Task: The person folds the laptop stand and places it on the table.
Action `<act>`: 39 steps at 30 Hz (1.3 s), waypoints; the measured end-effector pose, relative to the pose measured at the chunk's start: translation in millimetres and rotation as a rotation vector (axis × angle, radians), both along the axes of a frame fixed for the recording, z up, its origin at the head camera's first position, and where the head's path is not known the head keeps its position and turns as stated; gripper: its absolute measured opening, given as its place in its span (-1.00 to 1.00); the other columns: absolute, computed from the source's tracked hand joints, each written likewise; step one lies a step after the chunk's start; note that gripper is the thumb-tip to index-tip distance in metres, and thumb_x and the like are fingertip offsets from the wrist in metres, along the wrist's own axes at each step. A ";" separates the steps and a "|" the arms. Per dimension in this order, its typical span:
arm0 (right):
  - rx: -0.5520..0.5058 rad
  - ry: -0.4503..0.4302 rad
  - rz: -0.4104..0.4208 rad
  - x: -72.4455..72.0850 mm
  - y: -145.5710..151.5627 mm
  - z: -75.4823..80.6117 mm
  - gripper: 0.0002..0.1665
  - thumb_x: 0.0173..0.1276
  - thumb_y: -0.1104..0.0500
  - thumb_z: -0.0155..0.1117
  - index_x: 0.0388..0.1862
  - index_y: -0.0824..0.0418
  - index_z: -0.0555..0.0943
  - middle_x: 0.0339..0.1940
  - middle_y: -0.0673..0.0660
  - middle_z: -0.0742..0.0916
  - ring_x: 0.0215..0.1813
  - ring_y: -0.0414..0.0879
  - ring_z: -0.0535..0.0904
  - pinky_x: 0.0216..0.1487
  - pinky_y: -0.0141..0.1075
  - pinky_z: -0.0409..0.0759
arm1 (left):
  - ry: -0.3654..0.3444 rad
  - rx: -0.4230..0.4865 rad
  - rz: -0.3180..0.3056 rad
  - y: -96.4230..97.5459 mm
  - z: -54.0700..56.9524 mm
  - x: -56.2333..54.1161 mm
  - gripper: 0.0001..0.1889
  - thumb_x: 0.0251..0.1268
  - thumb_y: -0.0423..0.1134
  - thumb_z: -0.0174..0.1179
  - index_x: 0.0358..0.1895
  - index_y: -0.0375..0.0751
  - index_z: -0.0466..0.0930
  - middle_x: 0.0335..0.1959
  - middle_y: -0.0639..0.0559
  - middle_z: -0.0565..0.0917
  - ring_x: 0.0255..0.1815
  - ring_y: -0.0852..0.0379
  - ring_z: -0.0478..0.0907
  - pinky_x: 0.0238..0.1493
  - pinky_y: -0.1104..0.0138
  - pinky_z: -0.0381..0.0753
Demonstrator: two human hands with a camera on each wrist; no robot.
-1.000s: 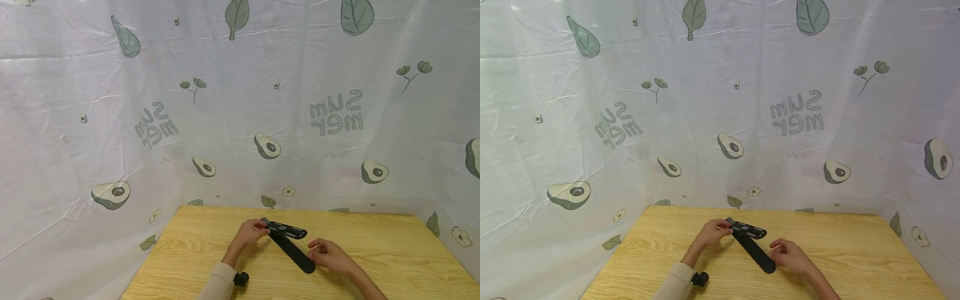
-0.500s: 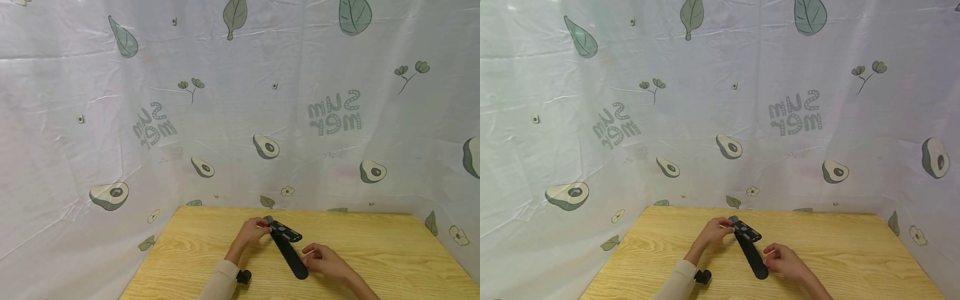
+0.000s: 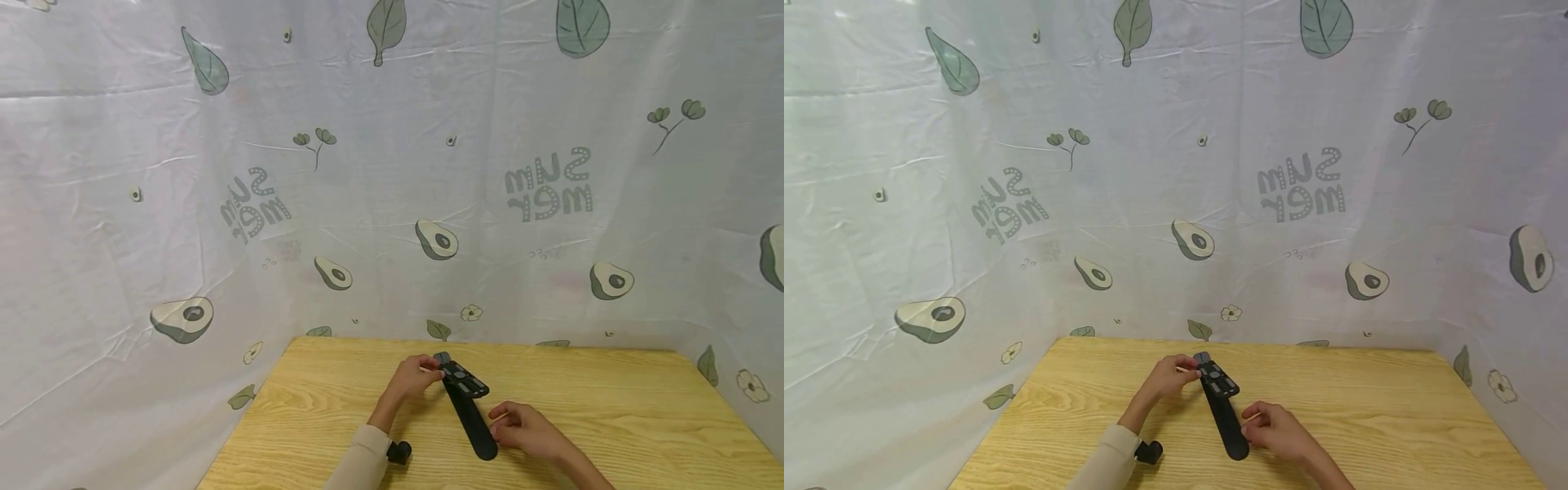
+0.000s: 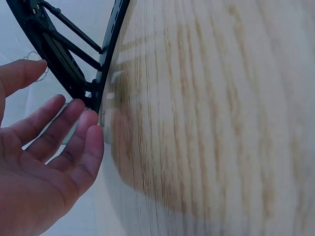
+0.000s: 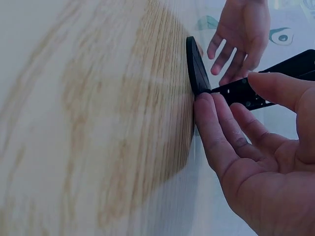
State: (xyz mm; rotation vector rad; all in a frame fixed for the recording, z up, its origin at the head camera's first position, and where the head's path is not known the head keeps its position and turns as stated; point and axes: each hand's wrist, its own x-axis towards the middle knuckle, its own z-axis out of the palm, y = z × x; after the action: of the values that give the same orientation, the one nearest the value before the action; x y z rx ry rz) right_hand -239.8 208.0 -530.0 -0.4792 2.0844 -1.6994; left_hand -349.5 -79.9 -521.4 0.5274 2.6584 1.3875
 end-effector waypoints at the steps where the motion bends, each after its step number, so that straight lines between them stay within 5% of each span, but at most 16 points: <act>1: 0.005 0.003 -0.005 0.1 -0.2 -0.1 -0.47 0.63 0.27 0.18 0.34 0.69 0.40 0.06 0.37 0.77 0.08 0.03 0.76 0.11 -0.10 0.80 | 0.003 0.004 0.000 -0.2 -0.1 1.0 -0.66 0.50 -0.09 0.36 0.15 -0.22 0.74 0.09 -0.15 0.78 0.14 -0.21 0.74 0.07 -0.04 0.76; 12: 0.036 0.024 -0.041 -1.5 -1.1 0.2 -0.44 0.64 0.20 0.23 0.30 0.69 0.48 0.05 0.33 0.78 0.08 0.06 0.75 0.07 -0.15 0.81 | 0.049 0.111 -0.039 3.4 1.7 28.9 -0.80 0.53 -0.15 0.34 0.02 -0.15 0.80 -0.04 -0.07 0.82 -0.13 0.12 0.74 -0.25 0.33 0.72; 17: 0.057 0.003 -0.063 -2.0 -3.1 2.5 -0.45 0.64 0.20 0.23 0.30 0.69 0.49 0.03 0.32 0.79 0.07 0.06 0.77 0.08 -0.12 0.81 | 0.059 0.139 -0.048 4.5 7.8 40.2 -0.81 0.53 -0.13 0.34 0.01 -0.13 0.81 -0.02 -0.06 0.82 -0.16 0.18 0.71 -0.24 0.36 0.69; 39: 0.084 0.037 -0.102 4.6 -11.1 2.1 -0.47 0.57 0.24 0.25 0.26 0.70 0.54 -0.04 0.28 0.82 0.04 0.12 0.80 0.07 -0.07 0.82 | 0.043 0.077 -0.015 5.7 5.9 27.2 -0.79 0.56 -0.10 0.31 0.02 -0.10 0.82 -0.07 0.00 0.82 -0.11 0.13 0.72 -0.23 0.30 0.71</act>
State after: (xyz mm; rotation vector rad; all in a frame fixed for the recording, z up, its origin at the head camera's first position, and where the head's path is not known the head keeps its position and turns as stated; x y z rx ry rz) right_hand -235.2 196.9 -527.9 -0.3874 2.2311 -1.6627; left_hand -322.2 -74.2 -515.5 0.5904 2.6368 1.4953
